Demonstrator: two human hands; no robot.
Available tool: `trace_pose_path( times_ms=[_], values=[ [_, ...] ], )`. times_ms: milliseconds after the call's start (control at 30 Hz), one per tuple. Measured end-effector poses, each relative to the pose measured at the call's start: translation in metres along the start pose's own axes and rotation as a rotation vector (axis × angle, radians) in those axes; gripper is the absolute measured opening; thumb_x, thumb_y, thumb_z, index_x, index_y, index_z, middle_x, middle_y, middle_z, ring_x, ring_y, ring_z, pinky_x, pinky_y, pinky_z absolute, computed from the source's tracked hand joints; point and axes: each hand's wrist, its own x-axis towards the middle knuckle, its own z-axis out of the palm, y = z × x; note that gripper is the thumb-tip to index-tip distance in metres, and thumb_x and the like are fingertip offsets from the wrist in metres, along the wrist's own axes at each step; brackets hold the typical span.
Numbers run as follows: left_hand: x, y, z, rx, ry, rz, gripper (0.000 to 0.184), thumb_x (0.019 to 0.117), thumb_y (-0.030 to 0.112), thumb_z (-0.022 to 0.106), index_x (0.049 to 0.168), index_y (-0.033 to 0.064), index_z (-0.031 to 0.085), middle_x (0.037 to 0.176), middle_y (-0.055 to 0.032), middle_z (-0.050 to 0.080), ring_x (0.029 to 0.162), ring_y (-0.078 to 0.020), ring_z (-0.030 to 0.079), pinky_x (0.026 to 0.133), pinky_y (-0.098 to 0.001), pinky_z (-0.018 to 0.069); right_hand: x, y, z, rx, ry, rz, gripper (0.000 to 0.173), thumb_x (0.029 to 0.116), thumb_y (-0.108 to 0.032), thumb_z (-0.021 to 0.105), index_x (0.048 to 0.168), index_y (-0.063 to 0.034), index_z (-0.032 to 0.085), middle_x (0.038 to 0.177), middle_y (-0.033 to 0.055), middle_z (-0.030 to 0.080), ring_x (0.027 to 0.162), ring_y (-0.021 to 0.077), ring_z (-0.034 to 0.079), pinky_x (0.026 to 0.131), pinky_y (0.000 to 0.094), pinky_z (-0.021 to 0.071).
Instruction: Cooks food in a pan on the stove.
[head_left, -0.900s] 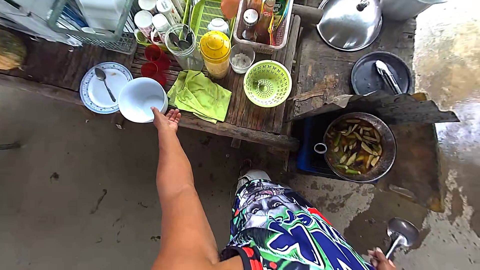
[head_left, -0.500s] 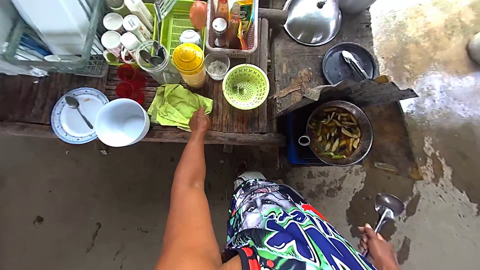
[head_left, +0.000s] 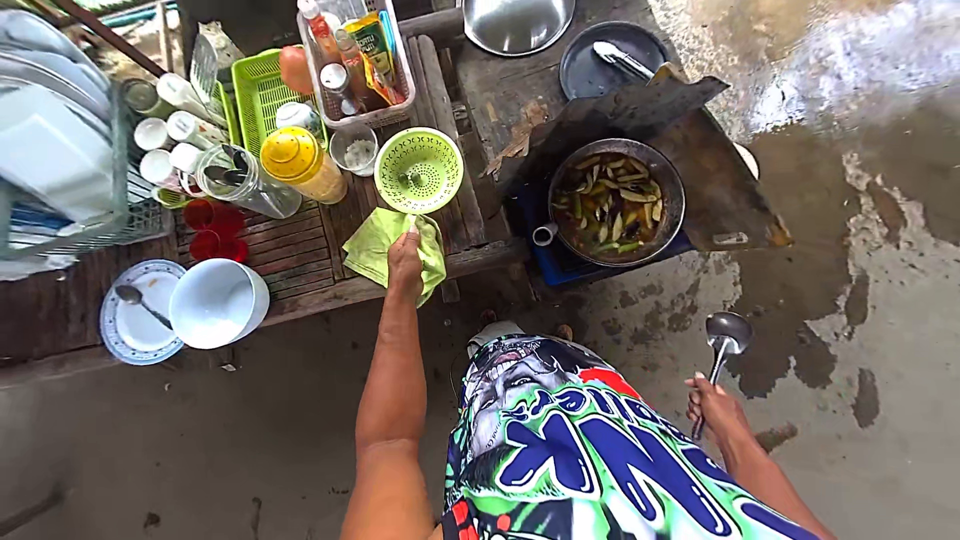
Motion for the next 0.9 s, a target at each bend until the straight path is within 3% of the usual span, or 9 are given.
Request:
trace_pose_path(
  times_ms=[100,267,400,500,567,667,733,800,900],
  values=[
    [-0.018,-0.012,0.043,-0.130,-0.146,-0.009,0.037,0.1116,0.036,0.041,0.119,0.0074,0.064,0.102,-0.0067,0.068,0.091,-0.0156,0.066,0.083,-0.0397,0.0575,0.010,0.004,-0.011,0.043,-0.006,-0.018,0.037,0.1111,-0.040,0.043,0.105,-0.0083,0.061,0.056,-0.0065,0.037,0.040,0.0058,0.035,0.040,0.0233,0.0373],
    [-0.053,-0.030,0.102,-0.274,-0.261,0.004,0.038,0.1099,0.045,0.043,0.128,0.0169,0.061,0.111,-0.0030,0.070,0.099,-0.0142,0.069,0.086,-0.0386,0.0591,0.019,0.026,-0.043,0.049,-0.018,0.031,0.037,0.1118,-0.039,0.041,0.105,-0.0066,0.059,0.056,-0.0059,0.036,0.040,0.0060,0.035,0.041,0.0233,0.0375],
    [-0.062,-0.038,0.144,-0.341,-0.271,0.006,0.035,0.1110,0.039,0.041,0.128,0.0139,0.059,0.111,-0.0050,0.068,0.100,-0.0161,0.067,0.088,-0.0404,0.0583,0.023,0.042,-0.069,0.024,-0.003,0.066,0.038,0.1122,-0.037,0.041,0.106,-0.0047,0.060,0.056,-0.0054,0.037,0.040,0.0059,0.035,0.041,0.0226,0.0372],
    [-0.069,-0.039,0.165,-0.309,-0.272,0.022,0.047,0.1118,0.044,0.033,0.137,0.0107,0.055,0.125,-0.0083,0.065,0.111,-0.0188,0.065,0.095,-0.0441,0.0557,0.029,0.050,-0.088,0.030,0.005,0.081,0.039,0.1123,-0.038,0.041,0.106,-0.0045,0.060,0.056,-0.0057,0.036,0.040,0.0056,0.035,0.041,0.0222,0.0372],
    [-0.070,-0.042,0.175,-0.210,-0.252,0.079,0.050,0.1124,0.040,0.030,0.140,0.0071,0.055,0.134,-0.0101,0.061,0.117,-0.0204,0.062,0.097,-0.0450,0.0541,0.036,0.056,-0.099,0.049,0.011,0.083,0.039,0.1123,-0.039,0.040,0.106,-0.0048,0.059,0.056,-0.0058,0.036,0.040,0.0055,0.035,0.041,0.0223,0.0370],
    [-0.065,-0.052,0.186,0.020,-0.178,0.233,0.038,0.1059,0.020,0.056,0.141,0.0062,0.054,0.141,-0.0152,0.056,0.114,-0.0242,0.062,0.092,-0.0450,0.0553,0.047,0.065,-0.115,0.071,0.018,0.091,0.041,0.1122,-0.040,0.040,0.109,-0.0047,0.060,0.058,-0.0053,0.036,0.042,0.0061,0.035,0.042,0.0232,0.0379],
    [-0.059,-0.053,0.195,0.163,-0.120,0.299,0.061,0.0977,0.018,0.070,0.152,0.0086,0.043,0.145,-0.0193,0.052,0.119,-0.0284,0.062,0.096,-0.0456,0.0555,0.053,0.070,-0.123,0.080,0.024,0.096,0.041,0.1120,-0.040,0.040,0.110,-0.0044,0.060,0.059,-0.0047,0.037,0.042,0.0065,0.036,0.043,0.0234,0.0381],
    [-0.046,-0.052,0.203,0.332,-0.052,0.340,0.078,0.0940,0.026,0.075,0.159,0.0070,0.035,0.145,-0.0259,0.050,0.125,-0.0336,0.058,0.103,-0.0481,0.0513,0.058,0.074,-0.130,0.094,0.028,0.099,0.041,0.1117,-0.040,0.041,0.109,-0.0045,0.060,0.058,-0.0046,0.036,0.042,0.0063,0.035,0.042,0.0231,0.0374],
    [-0.044,-0.037,0.209,0.710,-0.008,0.311,0.081,0.0989,0.049,0.065,0.161,0.0071,0.032,0.145,-0.0313,0.051,0.135,-0.0449,0.051,0.112,-0.0608,0.0400,0.062,0.080,-0.138,0.107,0.028,0.109,0.040,0.1121,-0.039,0.040,0.110,-0.0046,0.060,0.058,-0.0050,0.036,0.042,0.0060,0.035,0.043,0.0227,0.0372]
  ],
)
